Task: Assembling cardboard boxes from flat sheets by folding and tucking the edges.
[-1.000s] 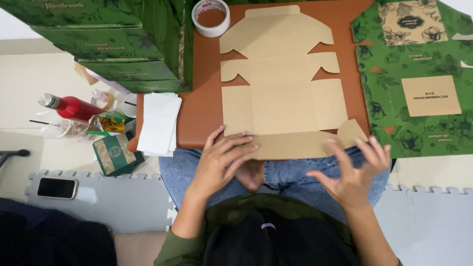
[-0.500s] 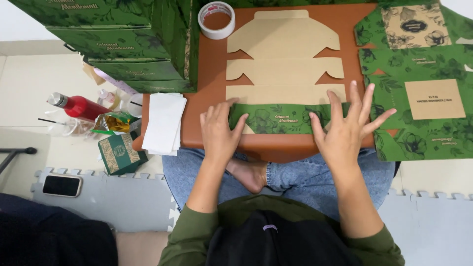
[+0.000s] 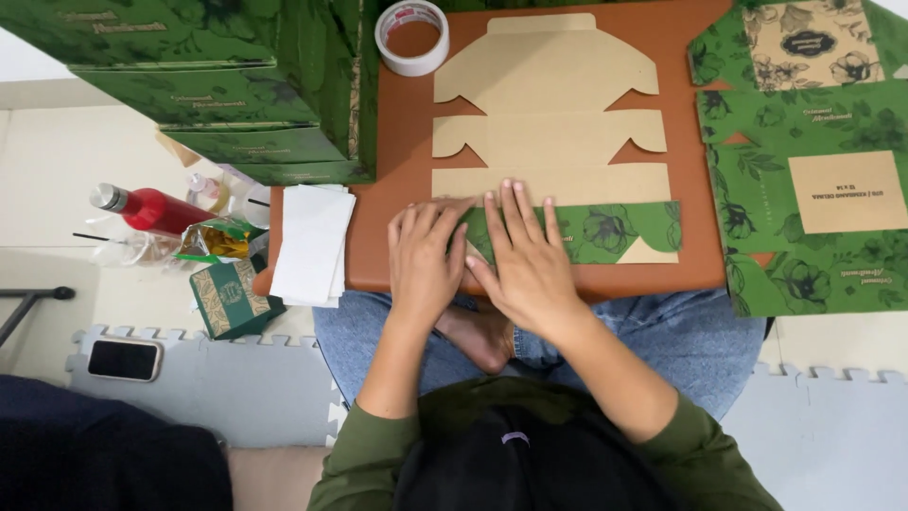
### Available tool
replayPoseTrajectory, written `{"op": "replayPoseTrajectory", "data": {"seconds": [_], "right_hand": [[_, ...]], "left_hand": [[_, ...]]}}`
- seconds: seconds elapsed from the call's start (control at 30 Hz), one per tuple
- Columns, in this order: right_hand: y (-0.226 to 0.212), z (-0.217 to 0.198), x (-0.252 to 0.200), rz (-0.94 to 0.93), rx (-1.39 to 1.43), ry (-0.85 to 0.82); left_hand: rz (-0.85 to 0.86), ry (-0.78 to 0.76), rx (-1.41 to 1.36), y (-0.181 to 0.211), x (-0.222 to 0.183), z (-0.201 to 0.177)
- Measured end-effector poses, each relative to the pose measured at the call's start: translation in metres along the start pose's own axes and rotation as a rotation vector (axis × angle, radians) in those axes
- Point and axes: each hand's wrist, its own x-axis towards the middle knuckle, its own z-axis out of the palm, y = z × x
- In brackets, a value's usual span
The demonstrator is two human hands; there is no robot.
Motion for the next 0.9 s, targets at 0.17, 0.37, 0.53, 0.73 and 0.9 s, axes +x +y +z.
{"op": "replayPoseTrajectory", "data": {"seconds": [0.17,0.37,0.53,0.73,0.9], "right_hand": [[0.039,-0.026,-0.021,-0.024,-0.008,-0.138],[0.091,-0.062,-0.063,0.118,-0.029,-0.109],[0.096,-0.065,-0.093,0.133,0.023,-0.052],[0.12,-0.059,-0.16,0.208,0.214,0.138],[0.121,-0.054,-0.163,0.313,0.391,0.341]], "left_hand": [[-0.012,-0.064,-0.039,-0.007,-0.005,-0.002],[0.152,-0.226,-0.047,-0.007,-0.015,-0.024],[0.138,-0.215,-0.026,-0.004,-0.017,-0.024],[0.022,-0.086,-0.095,-0.005,-0.017,-0.018],[-0.064,0.032,-0.188,-0.01,-0.01,-0.007]]}}
